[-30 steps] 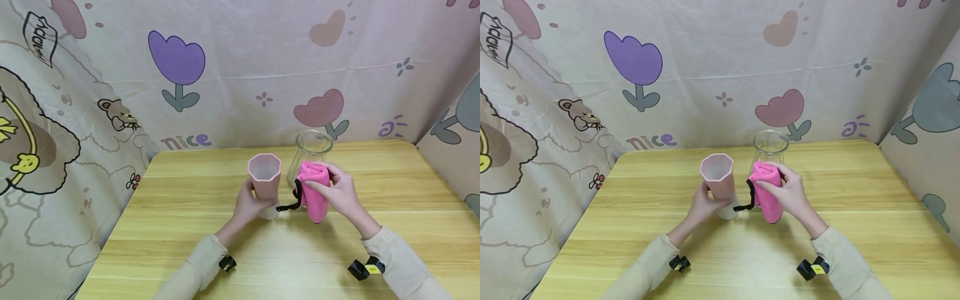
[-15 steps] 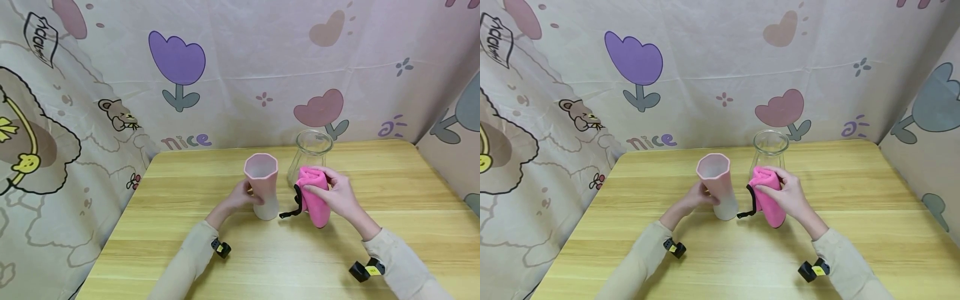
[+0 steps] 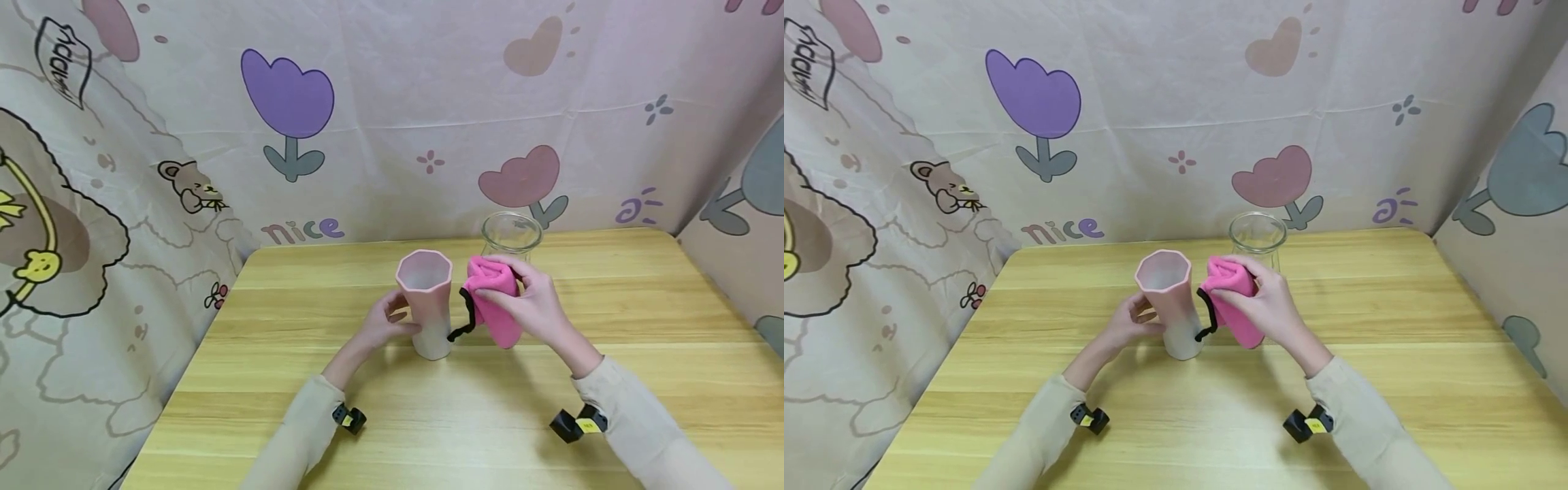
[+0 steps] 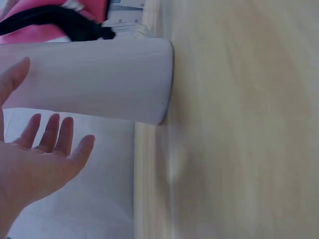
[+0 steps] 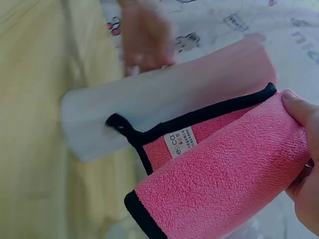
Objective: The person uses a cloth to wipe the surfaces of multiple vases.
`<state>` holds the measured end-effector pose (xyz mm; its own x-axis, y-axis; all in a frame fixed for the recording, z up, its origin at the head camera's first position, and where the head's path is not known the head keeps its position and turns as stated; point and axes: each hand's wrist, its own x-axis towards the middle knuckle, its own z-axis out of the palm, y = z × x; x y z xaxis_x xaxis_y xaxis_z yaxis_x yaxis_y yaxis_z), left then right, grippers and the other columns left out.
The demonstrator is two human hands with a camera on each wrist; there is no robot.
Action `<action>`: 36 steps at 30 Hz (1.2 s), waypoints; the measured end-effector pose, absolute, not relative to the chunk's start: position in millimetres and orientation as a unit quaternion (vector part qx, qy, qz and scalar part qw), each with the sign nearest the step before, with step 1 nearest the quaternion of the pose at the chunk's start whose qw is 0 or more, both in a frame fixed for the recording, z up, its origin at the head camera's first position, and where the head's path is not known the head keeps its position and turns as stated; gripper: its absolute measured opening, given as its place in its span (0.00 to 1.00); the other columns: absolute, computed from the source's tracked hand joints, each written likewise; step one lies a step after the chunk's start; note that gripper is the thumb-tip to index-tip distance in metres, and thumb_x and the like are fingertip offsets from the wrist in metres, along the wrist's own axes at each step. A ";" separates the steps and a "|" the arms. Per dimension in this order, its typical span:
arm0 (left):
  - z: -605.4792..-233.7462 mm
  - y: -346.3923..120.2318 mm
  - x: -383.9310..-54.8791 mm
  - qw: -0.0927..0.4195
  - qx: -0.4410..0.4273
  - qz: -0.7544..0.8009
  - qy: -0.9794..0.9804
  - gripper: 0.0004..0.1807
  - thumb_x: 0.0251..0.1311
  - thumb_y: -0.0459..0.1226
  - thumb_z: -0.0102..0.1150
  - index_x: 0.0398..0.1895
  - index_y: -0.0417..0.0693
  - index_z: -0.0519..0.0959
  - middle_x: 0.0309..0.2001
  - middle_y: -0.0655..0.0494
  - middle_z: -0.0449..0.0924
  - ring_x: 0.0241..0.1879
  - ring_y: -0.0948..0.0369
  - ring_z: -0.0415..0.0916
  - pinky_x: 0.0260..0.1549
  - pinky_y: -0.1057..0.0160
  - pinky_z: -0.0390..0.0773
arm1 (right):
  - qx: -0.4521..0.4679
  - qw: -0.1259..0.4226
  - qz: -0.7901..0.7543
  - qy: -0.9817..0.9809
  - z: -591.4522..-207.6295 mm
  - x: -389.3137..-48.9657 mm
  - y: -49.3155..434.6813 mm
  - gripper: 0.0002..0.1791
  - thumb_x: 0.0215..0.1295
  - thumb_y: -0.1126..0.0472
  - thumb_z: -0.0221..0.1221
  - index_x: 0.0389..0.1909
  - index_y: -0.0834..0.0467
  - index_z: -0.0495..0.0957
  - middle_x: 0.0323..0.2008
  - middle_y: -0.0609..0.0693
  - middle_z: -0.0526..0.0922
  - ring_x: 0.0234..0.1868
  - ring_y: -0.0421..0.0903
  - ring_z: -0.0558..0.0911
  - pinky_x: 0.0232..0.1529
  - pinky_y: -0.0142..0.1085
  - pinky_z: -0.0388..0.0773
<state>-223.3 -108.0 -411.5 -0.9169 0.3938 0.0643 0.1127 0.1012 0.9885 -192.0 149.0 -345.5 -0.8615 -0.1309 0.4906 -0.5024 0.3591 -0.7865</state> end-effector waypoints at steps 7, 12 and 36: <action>-411.8 -109.5 -215.7 0.095 0.160 0.632 0.752 0.31 0.46 0.26 0.64 0.58 0.37 0.68 0.53 0.41 0.71 0.54 0.49 0.67 0.57 0.51 0.66 | 0.247 0.191 0.546 -0.778 -331.7 -194.9 134.8 0.27 0.42 0.71 0.69 0.48 0.61 0.76 0.46 0.54 0.79 0.47 0.36 0.75 0.48 0.25 0.73; -397.2 -106.8 -208.8 0.083 0.160 0.627 0.758 0.29 0.46 0.25 0.63 0.55 0.33 0.68 0.51 0.36 0.72 0.52 0.45 0.68 0.55 0.46 0.66 | 0.264 0.177 0.539 -0.780 -335.8 -197.8 130.0 0.26 0.43 0.70 0.68 0.48 0.61 0.76 0.45 0.54 0.80 0.46 0.37 0.75 0.47 0.25 0.73; -382.6 -106.0 -207.3 0.091 0.170 0.617 0.763 0.28 0.45 0.24 0.63 0.54 0.31 0.69 0.50 0.35 0.72 0.50 0.44 0.70 0.54 0.48 0.68 | 0.267 0.059 0.402 -0.874 -396.9 -205.3 126.4 0.20 0.49 0.60 0.67 0.44 0.60 0.77 0.36 0.50 0.81 0.34 0.41 0.78 0.35 0.33 0.77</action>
